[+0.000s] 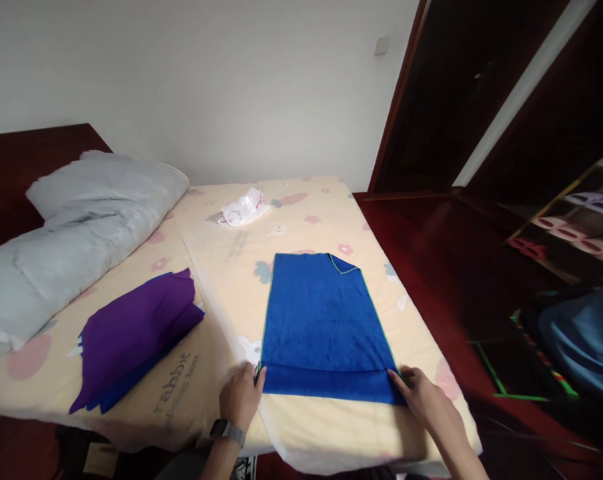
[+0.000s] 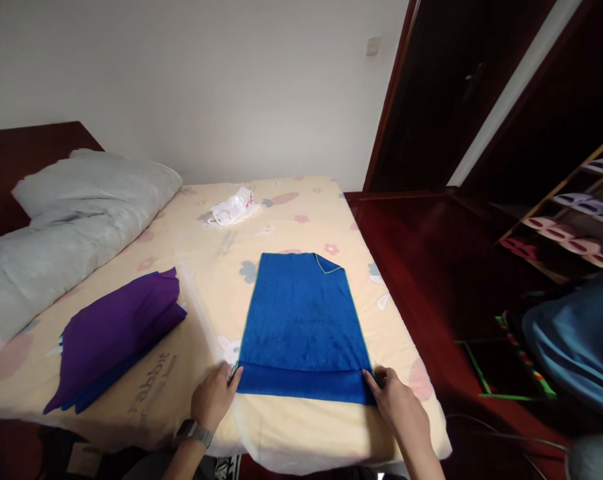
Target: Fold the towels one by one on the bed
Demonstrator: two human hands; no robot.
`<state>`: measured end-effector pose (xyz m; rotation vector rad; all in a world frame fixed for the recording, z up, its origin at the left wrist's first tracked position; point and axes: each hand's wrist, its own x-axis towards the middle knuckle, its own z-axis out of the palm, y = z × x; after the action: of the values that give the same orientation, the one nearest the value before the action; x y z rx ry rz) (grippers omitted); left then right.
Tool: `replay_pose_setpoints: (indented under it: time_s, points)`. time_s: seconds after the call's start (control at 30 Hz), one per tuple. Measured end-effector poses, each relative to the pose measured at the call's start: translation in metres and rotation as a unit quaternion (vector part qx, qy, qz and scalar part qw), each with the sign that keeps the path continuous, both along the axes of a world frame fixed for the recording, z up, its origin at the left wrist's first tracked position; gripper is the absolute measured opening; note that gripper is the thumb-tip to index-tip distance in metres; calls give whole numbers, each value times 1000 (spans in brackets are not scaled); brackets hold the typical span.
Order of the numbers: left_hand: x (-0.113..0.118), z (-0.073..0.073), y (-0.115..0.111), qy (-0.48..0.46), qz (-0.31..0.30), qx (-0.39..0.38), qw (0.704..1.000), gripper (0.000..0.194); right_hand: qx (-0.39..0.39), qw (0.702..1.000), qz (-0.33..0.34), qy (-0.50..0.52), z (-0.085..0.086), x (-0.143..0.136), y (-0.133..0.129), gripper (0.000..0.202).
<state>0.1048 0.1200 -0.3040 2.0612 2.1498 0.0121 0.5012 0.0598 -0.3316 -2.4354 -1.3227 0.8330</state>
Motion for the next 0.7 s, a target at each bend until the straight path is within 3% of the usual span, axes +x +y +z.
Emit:
replay_pose_setpoints:
  time_s: [0.1,0.3,0.43,0.6,0.7]
  points:
    - [2,4,1,-11,23,-42,999,44,-27,1000,5,4,-1,0,2,68]
    - [-2,4,9,-71,14,-103,992,40,49,998,4,-28,-1,2,5,47]
    - [-7,5,14,-94,-4,-134,987,37,57,997,-5,-50,0,11,1,37]
    - [-15,12,11,-159,-24,-182,970,36,76,994,57,-57,-5,25,-11,31]
    - [-16,14,9,-163,-15,-196,967,38,103,991,50,-69,-4,28,-18,31]
